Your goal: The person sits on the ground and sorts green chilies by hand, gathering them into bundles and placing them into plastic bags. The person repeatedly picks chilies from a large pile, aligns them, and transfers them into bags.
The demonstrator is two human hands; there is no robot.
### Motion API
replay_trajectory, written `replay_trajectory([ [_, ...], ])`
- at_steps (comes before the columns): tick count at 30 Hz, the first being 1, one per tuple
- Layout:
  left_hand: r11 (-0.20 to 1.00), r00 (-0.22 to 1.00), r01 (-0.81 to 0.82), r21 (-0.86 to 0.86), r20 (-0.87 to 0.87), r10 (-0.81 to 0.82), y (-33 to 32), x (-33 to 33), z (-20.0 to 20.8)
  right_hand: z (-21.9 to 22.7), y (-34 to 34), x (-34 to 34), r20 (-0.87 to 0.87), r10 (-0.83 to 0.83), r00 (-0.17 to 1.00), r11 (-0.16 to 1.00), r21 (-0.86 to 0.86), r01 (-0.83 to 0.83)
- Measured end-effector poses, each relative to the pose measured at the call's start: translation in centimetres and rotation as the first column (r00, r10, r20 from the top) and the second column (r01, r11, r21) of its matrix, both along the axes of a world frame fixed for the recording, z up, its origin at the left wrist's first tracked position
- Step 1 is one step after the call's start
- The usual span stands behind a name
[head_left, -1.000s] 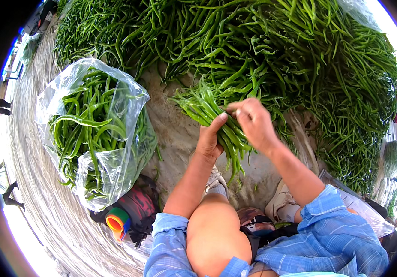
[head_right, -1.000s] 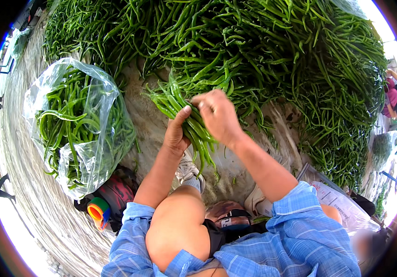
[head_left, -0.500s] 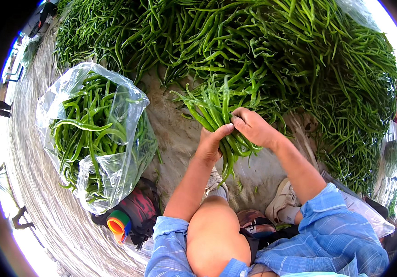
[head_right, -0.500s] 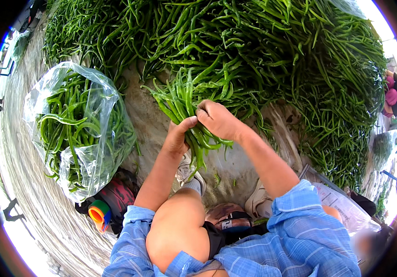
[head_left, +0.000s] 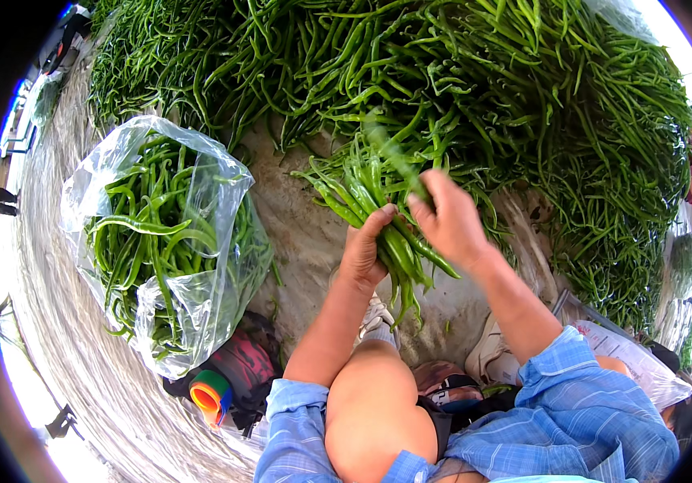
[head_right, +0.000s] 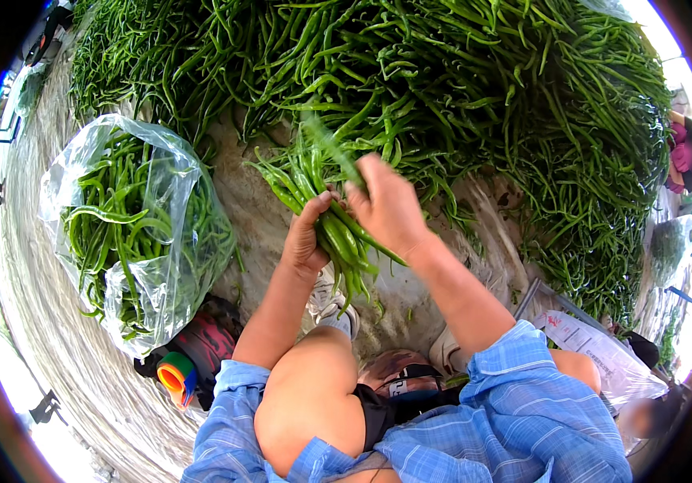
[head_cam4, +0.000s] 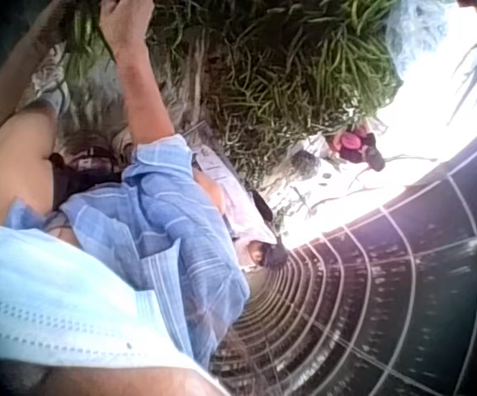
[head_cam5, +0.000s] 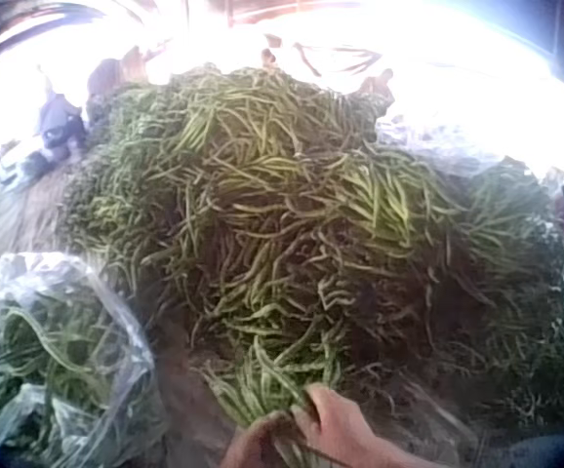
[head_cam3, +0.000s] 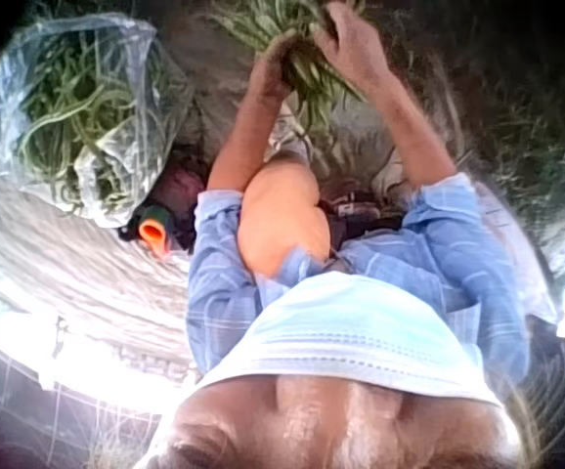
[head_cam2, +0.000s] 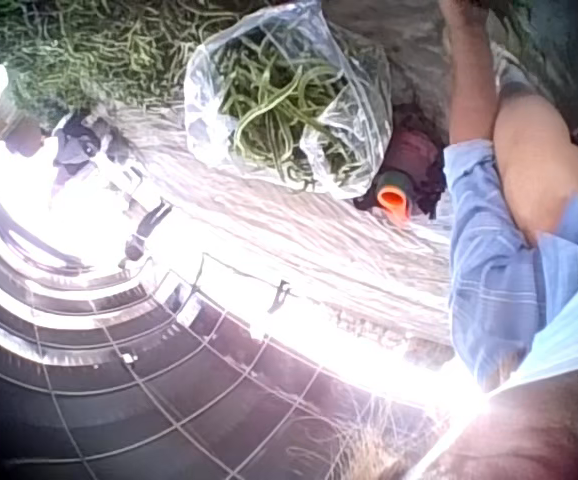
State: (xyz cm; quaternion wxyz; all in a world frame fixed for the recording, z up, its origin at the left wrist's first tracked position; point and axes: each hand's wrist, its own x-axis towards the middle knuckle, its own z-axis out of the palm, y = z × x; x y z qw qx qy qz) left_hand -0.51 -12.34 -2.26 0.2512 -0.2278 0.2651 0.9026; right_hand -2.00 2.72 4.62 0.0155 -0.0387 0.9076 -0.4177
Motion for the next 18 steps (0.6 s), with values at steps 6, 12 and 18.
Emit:
replay_trajectory([
  [6, 0.999, 0.998, -0.035, -0.013, -0.049, 0.034, 0.8, 0.7, -0.2, -1.5, -2.1, 1.7, 0.099, 0.072, 0.992, 0.996, 0.043, -0.077],
  [12, 0.997, 1.000, -0.013, 0.081, -0.006, 0.014, -0.9, 0.9, -1.5, -1.0, -1.9, 2.9, -0.038, 0.271, 0.962, 0.962, -0.010, -0.272],
  [18, 0.989, 0.989, -0.143, -0.027, 0.032, 0.144, -3.0, 1.6, -1.5, -3.0, 7.4, -4.6, -0.234, -0.118, 0.965, 0.977, 0.148, 0.156],
])
